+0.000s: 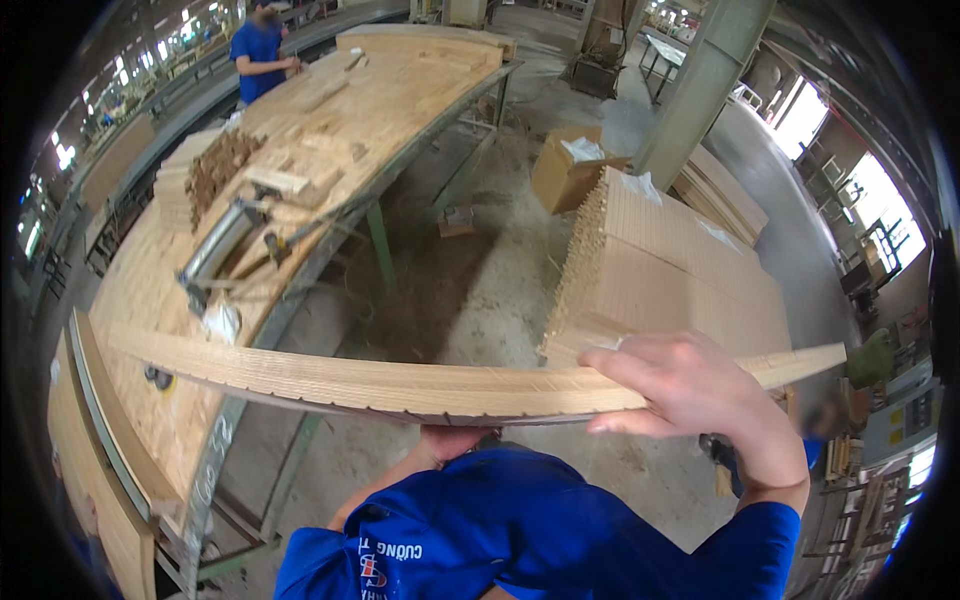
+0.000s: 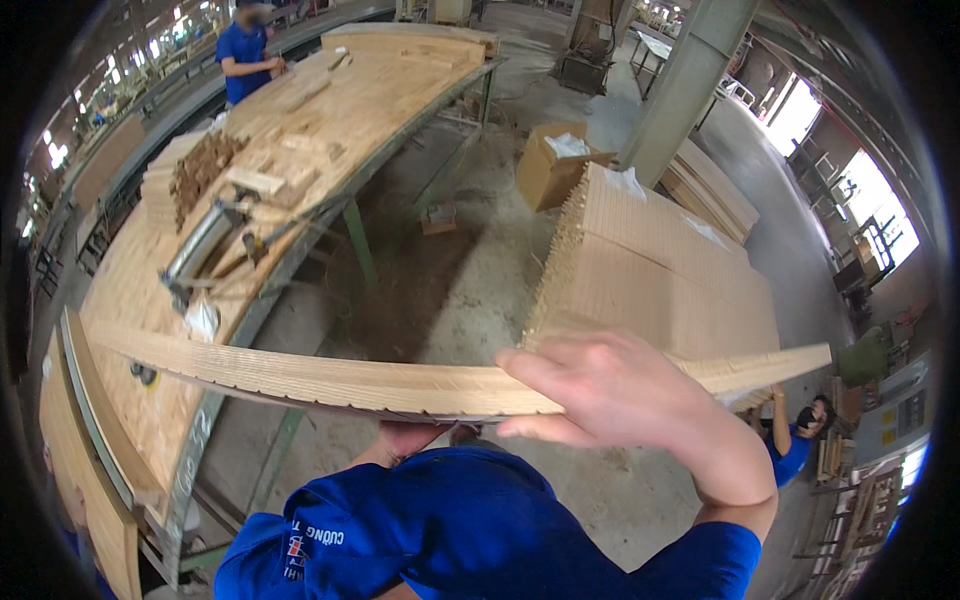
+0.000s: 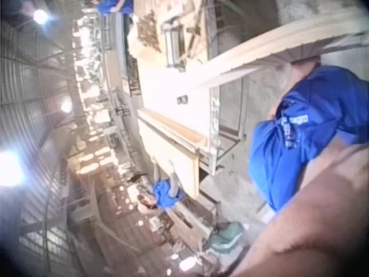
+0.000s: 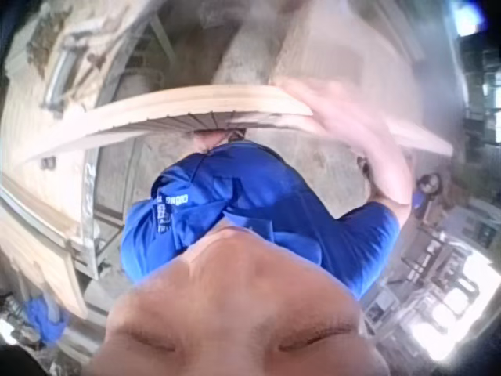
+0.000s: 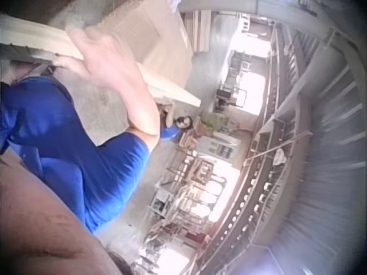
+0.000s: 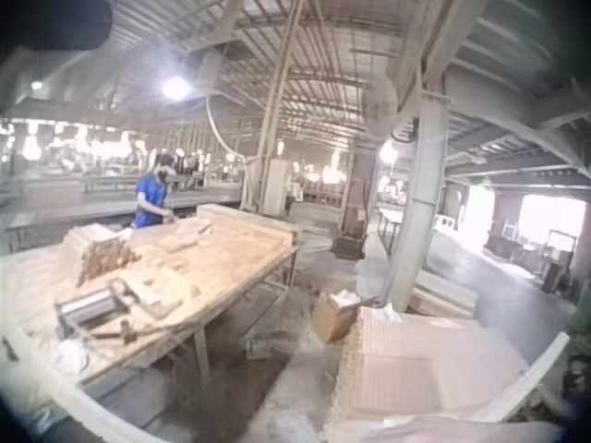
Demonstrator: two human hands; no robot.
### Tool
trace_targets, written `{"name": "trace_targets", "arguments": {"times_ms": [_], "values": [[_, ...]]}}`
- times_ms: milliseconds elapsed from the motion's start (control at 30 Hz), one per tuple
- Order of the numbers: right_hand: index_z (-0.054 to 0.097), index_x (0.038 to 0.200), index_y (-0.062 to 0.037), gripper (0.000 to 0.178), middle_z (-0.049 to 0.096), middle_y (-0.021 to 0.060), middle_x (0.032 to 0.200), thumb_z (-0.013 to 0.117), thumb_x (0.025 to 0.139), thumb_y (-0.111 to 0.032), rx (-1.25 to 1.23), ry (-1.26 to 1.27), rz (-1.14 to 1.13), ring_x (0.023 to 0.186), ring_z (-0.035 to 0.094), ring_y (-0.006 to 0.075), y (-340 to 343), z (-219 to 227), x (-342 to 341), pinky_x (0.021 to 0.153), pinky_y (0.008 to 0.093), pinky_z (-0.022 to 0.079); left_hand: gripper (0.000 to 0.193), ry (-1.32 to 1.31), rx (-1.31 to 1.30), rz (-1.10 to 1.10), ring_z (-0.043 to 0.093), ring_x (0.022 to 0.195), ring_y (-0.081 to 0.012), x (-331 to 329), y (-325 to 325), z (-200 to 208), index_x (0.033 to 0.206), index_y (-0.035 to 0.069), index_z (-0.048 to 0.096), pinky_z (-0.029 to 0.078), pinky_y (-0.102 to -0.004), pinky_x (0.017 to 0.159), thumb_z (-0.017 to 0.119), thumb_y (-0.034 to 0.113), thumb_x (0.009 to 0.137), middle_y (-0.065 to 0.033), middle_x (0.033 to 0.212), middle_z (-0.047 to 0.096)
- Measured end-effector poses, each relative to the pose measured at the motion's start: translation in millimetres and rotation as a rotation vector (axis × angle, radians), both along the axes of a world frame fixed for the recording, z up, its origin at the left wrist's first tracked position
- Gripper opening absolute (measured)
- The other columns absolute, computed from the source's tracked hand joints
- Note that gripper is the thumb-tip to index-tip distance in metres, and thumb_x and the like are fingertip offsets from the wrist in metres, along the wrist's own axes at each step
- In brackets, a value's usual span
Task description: The person assembles wooden panels by aligning slats within a frame, tapping them into place with a hammer, and stacking the finished units. They handle multiple panels sequentially, using a pneumatic nail gun and a hammer to secure components on a large workbench in a workshop.
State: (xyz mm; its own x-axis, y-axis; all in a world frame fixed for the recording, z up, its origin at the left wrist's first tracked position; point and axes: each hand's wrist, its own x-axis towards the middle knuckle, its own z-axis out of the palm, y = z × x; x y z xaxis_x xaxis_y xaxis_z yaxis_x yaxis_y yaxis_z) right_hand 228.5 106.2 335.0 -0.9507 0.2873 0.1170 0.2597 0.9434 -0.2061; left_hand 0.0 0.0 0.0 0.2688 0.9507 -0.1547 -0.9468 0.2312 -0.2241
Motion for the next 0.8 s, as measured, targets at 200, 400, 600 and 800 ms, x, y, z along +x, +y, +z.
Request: {"name": "trace_targets", "arguments": {"times_ms": [200,400,600,800], "values": [[0.053,0.102,-0.0039,0.044,0.054,0.0136,0.062,0.061,0.080,-0.042,0.020,0.174,0.181,0.060,0.057,0.0338,192,37,-54,0.053,0.0405,0.046,0.073,0.196,0.074,0.233,0.023,0.132,-0.0314,-19,162,51,0.140,0.013,0.025,0.015,-0.0513,0.108,0.032,0.059,0.084,-0.0117,0.144,0.027],[0.052,0.097,-0.0053,0.042,0.055,0.0142,0.063,0.055,0.083,-0.045,0.005,0.104,0.339,0.064,0.058,0.0330,344,45,-147,0.055,0.0412,0.045,0.069,0.419,-0.062,0.448,0.023,0.132,-0.0312,-82,250,48,0.137,0.013,0.029,0.015,-0.0529,0.108,0.033,0.057,0.085,-0.0106,0.143,0.029],[0.052,0.083,-0.0049,0.043,0.059,0.0155,0.067,0.049,0.085,-0.048,-0.017,0.090,0.421,0.071,0.059,0.0350,485,53,-266,0.062,0.0437,0.046,0.062,0.271,-0.190,0.668,0.026,0.132,-0.0306,-145,362,41,0.133,0.013,0.035,0.016,-0.0548,0.106,0.035,0.053,0.086,-0.0088,0.140,0.033],[0.059,0.105,-0.0102,0.055,0.062,0.0155,0.075,0.045,0.084,-0.059,-0.002,0.019,0.436,0.075,0.059,0.0335,645,42,-398,0.067,0.0427,0.046,0.055,0.075,-0.299,0.783,0.028,0.131,-0.0300,-190,481,50,0.129,0.014,0.041,0.018,-0.0566,0.105,0.038,0.049,0.088,-0.0070,0.138,0.038]]}}
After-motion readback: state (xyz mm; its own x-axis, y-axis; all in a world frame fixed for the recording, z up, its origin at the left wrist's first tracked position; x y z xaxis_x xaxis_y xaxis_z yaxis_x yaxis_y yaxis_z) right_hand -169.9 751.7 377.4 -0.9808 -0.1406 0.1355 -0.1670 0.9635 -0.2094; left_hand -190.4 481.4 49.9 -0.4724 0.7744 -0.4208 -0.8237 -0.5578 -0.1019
